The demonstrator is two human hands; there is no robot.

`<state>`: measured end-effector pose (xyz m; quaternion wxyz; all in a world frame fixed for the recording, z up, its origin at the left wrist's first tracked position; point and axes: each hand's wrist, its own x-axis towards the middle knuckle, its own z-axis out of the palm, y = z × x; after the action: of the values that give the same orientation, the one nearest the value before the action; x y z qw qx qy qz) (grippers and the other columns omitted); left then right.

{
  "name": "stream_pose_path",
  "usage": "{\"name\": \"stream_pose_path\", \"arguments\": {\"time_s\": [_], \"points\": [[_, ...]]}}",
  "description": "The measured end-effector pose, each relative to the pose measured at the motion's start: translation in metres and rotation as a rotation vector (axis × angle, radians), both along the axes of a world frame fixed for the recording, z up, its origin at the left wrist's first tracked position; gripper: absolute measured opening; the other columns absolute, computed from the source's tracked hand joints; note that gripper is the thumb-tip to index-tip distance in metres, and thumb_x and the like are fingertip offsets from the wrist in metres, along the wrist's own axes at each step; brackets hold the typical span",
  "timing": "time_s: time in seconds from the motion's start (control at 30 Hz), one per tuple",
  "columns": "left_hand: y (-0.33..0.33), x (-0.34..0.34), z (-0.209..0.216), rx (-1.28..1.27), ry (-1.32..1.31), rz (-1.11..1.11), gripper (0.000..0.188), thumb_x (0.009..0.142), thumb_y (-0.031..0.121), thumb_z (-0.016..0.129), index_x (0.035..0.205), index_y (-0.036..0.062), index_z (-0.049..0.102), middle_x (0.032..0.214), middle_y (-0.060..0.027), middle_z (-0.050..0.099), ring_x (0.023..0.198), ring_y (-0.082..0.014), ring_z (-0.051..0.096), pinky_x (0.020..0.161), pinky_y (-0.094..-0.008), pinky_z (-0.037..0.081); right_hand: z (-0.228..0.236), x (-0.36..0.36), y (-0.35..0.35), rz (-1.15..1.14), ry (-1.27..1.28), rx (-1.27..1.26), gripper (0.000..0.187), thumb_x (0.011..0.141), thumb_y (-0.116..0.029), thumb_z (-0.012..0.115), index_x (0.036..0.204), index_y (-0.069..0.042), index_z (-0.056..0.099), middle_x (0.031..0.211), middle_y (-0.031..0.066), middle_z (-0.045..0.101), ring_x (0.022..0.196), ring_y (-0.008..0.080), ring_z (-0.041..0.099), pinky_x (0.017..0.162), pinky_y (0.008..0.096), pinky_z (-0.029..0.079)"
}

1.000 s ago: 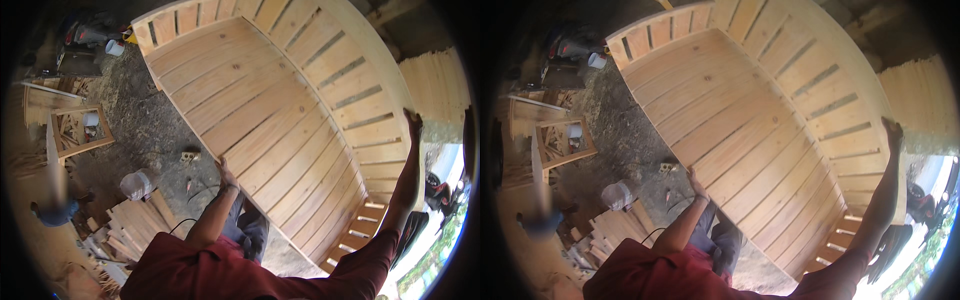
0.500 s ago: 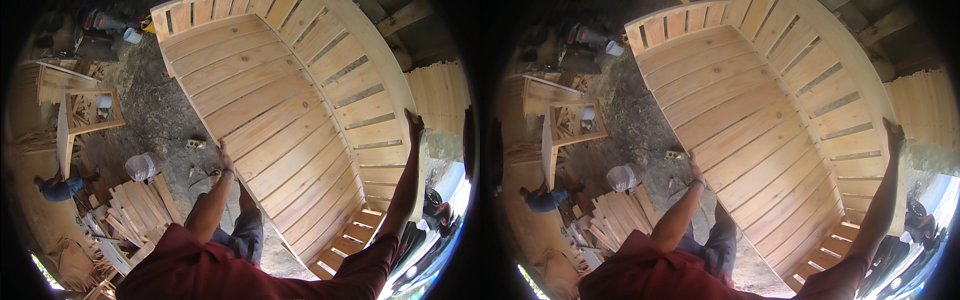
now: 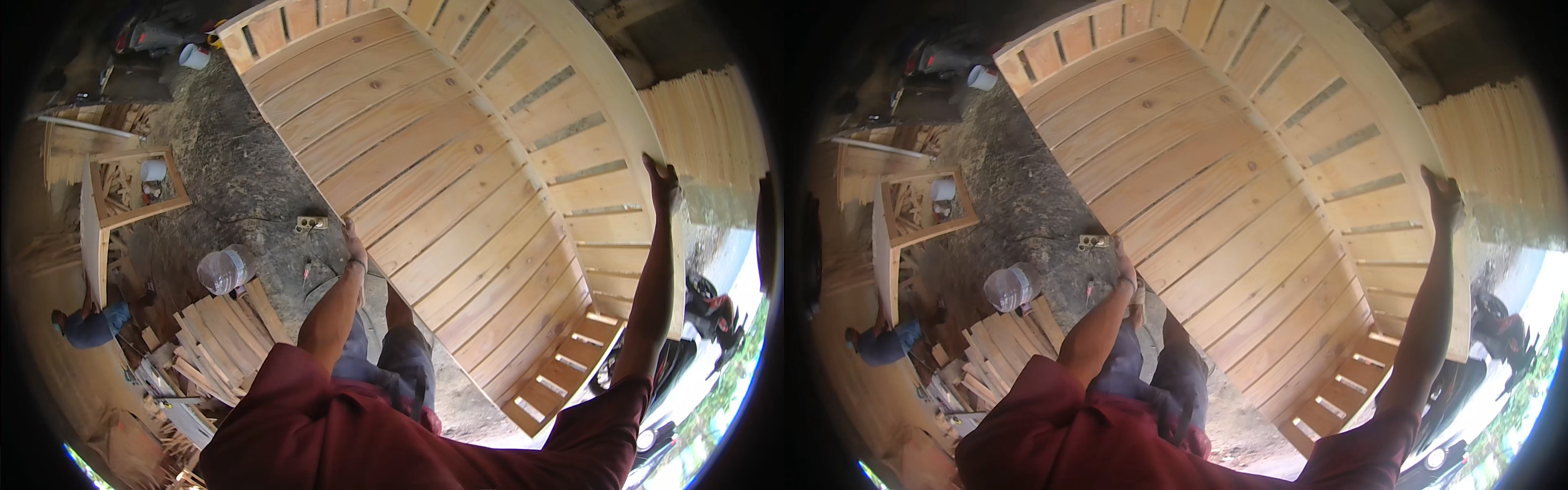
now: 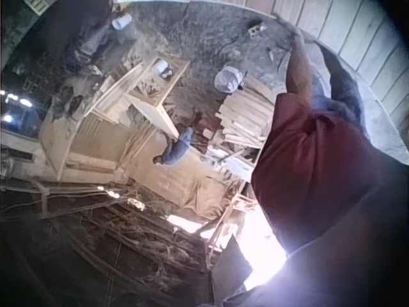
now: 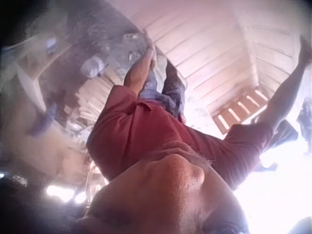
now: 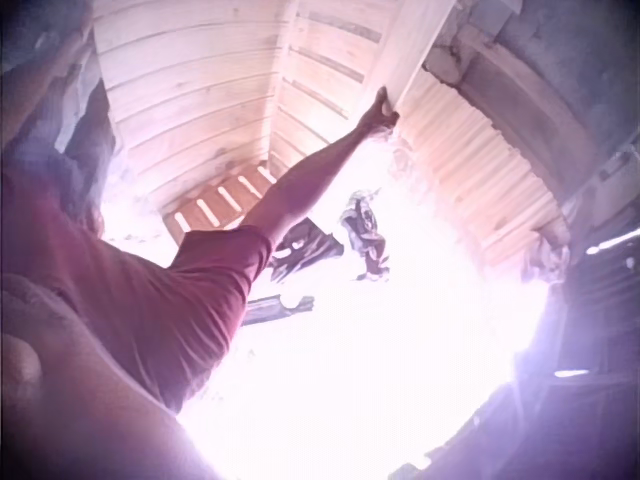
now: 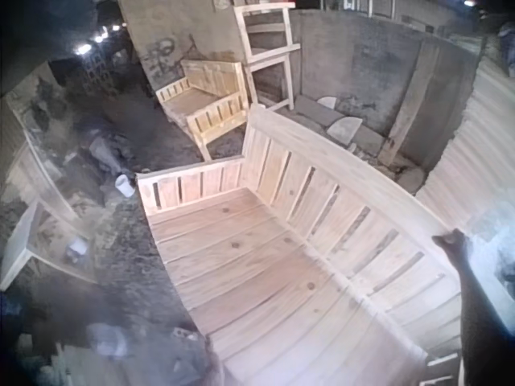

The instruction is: The person sands the surface of a wooden bench using a hand-held power sander, moving it across different sections of the seat and backrest.

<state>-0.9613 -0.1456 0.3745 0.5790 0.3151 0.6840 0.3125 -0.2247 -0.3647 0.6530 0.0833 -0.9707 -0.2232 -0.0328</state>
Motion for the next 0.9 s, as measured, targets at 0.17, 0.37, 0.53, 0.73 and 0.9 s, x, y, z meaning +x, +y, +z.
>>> {"name": "stream_pose_path", "arguments": {"time_s": [0.17,0.37,0.53,0.73,0.9], "points": [[-0.032,0.053,0.025,-0.254,-0.051,-0.155,0.092,0.096,0.072,0.036,0.153,0.0009,0.028,0.151,-0.0205,0.042,0.134,-0.0347,0.047,0.114,-0.0430,0.036,0.048,-0.050,-0.030,-0.107,-0.180,-0.185,0.078,0.072,-0.081,0.061,0.115,-0.016,0.066,0.115,0.0141,0.071,0.108,0.0375,0.065,0.090,0.0503,0.050],[0.001,-0.025,-0.043,-0.499,0.233,-0.264,0.096,0.091,0.071,0.046,0.153,0.0004,0.028,0.150,-0.0225,0.041,0.135,-0.0348,0.045,0.104,-0.0426,0.046,0.076,-0.109,0.033,0.017,-0.272,-0.127,0.077,0.078,-0.077,0.060,0.120,-0.013,0.065,0.108,0.0139,0.071,0.100,0.0367,0.067,0.083,0.0502,0.050],[-0.028,0.016,0.050,-0.519,0.336,-0.670,0.060,0.094,0.048,0.060,0.131,0.0013,0.053,0.106,-0.0130,0.066,0.084,-0.0241,0.068,0.066,-0.0375,0.054,0.091,-0.127,0.006,-0.018,-0.141,-0.137,0.060,0.079,-0.068,0.067,0.104,-0.013,0.064,0.109,0.0125,0.069,0.103,0.0350,0.064,0.082,0.0519,0.048],[0.009,-0.030,0.154,-0.779,0.221,-0.864,0.054,0.101,0.041,0.047,0.146,0.0126,0.040,0.132,-0.0119,0.060,0.112,-0.0259,0.063,0.096,-0.0461,0.047,0.109,-0.157,0.042,-0.062,-0.016,-0.099,0.058,0.077,-0.065,0.071,0.107,-0.017,0.064,0.113,0.0086,0.067,0.111,0.0361,0.059,0.090,0.0540,0.042],[0.027,-0.045,0.196,-0.743,0.299,-0.838,0.047,0.102,0.037,0.046,0.140,0.0090,0.046,0.132,-0.0117,0.062,0.108,-0.0253,0.065,0.093,-0.0455,0.049,0.137,-0.177,0.045,-0.133,0.081,-0.166,0.055,0.080,-0.063,0.069,0.110,-0.018,0.063,0.120,0.0081,0.063,0.117,0.0338,0.055,0.094,0.0558,0.039]]}}
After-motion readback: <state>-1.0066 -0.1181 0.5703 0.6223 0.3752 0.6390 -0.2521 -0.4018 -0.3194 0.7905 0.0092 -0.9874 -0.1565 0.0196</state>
